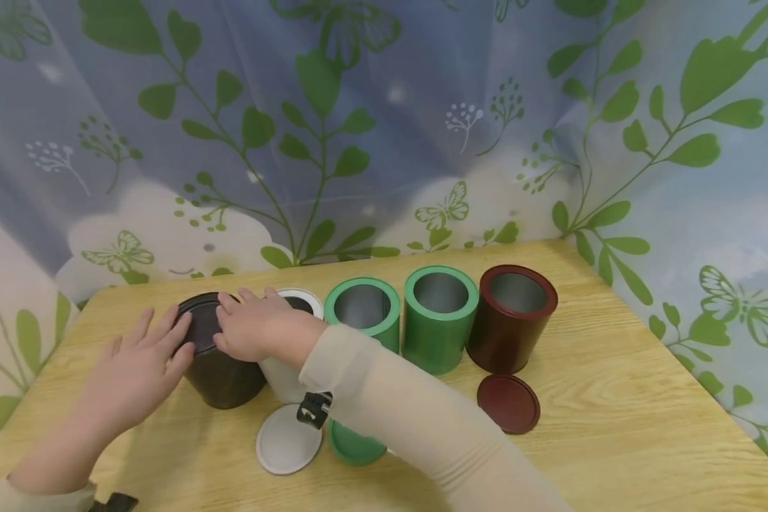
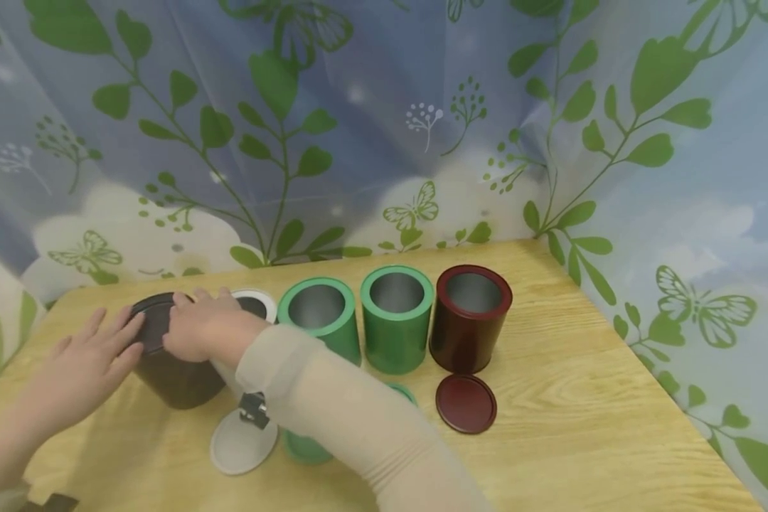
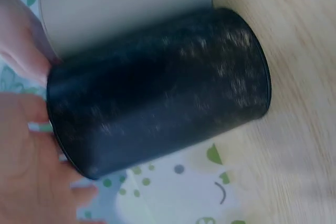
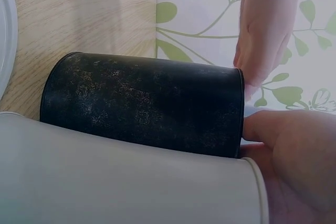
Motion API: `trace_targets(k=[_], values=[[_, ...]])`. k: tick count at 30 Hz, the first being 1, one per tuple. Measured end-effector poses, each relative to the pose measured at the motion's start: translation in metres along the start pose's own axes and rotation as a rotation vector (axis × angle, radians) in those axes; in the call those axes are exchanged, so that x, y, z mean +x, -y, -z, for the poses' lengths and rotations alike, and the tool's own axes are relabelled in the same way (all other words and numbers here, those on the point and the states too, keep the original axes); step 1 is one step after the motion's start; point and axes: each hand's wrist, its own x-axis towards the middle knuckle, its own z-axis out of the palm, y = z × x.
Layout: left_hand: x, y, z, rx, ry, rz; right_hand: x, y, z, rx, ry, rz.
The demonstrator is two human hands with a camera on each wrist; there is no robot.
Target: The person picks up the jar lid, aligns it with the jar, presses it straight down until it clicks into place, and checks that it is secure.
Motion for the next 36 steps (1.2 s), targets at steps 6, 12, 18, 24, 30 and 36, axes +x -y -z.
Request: trace_targets(k=[6,12,18,24,30,36], values=[[0.009,0.006,0.005,-0.116,0.052,-0.12,0.0,0.001,0.0,0.006,0.004,-0.004],[0.014,0.002,0.005,-0.067,0.04,-0.175,0.0,0.002,-0.001,0.015,0.003,0.002],[0.017,-0.001,0.005,-0.066,0.009,-0.199,-0.003,0.0,0.0,0.015,0.009,-0.004],[0.018,0.001,0.005,-0.057,-0.002,-0.213,-0.004,0.0,0.001,0.009,0.007,-0.007],[0.013,0.002,0.005,-0.045,0.009,-0.129,-0.003,0.002,0.0,0.003,0.002,-0.007],[0.008,0.003,0.004,-0.006,-0.003,-0.077,-0.003,0.002,-0.001,0.012,-0.003,-0.02]])
